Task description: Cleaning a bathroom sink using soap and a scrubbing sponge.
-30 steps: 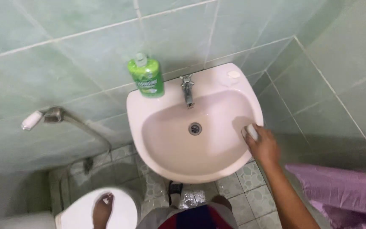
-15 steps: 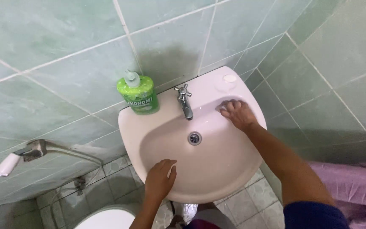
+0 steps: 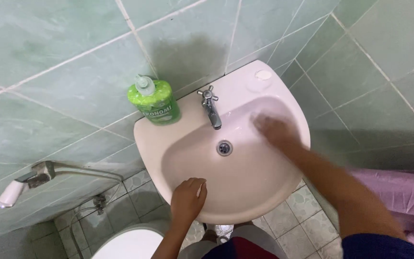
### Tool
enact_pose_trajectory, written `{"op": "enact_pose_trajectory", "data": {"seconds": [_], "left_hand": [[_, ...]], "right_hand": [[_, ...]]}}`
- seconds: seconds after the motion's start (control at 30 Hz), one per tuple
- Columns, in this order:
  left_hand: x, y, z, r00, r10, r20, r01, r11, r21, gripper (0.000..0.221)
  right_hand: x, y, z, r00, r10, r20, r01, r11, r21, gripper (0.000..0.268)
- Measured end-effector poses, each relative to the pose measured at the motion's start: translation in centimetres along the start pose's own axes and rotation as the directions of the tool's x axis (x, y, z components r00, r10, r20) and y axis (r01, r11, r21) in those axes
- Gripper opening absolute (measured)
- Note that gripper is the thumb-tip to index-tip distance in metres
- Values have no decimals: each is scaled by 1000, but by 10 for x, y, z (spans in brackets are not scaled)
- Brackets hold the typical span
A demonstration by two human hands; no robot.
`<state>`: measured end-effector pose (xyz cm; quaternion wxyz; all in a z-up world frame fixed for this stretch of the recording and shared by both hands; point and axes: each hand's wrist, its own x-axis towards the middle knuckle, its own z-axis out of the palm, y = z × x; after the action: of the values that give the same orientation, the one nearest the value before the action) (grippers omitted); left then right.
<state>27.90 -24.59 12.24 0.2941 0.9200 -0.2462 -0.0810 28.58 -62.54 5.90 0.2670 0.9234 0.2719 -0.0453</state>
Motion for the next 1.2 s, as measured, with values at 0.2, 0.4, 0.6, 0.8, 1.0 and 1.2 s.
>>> {"op": "enact_pose_trajectory", "data": {"seconds": [0.2, 0.4, 0.6, 0.8, 1.0, 1.2], "left_hand": [[2, -3, 1, 999, 38, 39, -40, 998, 52, 22], [0, 0, -3, 998, 29, -47, -31, 999, -26, 19], [1, -8, -1, 984, -74, 161, 67, 997, 49, 26], [-2, -9, 3, 992, 103, -74, -104, 995, -10, 18], [-1, -3, -1, 1000, 30, 7, -29, 999, -12, 22], [2, -3, -3, 999, 48, -19, -48, 998, -37, 18]], "right_hand": [[-14, -43, -30, 704, 562, 434, -638, 769, 41, 32], [1, -114, -139, 803, -69, 592, -583, 111, 805, 58], [-34, 3, -40, 648, 524, 553, -633, 774, 8, 22], [37, -151, -120, 817, -149, 558, -532, 178, 827, 70], [22, -87, -85, 876, -22, 482, -411, 490, 769, 56], [54, -22, -10, 677, 567, 470, -697, 699, 161, 56]]}}
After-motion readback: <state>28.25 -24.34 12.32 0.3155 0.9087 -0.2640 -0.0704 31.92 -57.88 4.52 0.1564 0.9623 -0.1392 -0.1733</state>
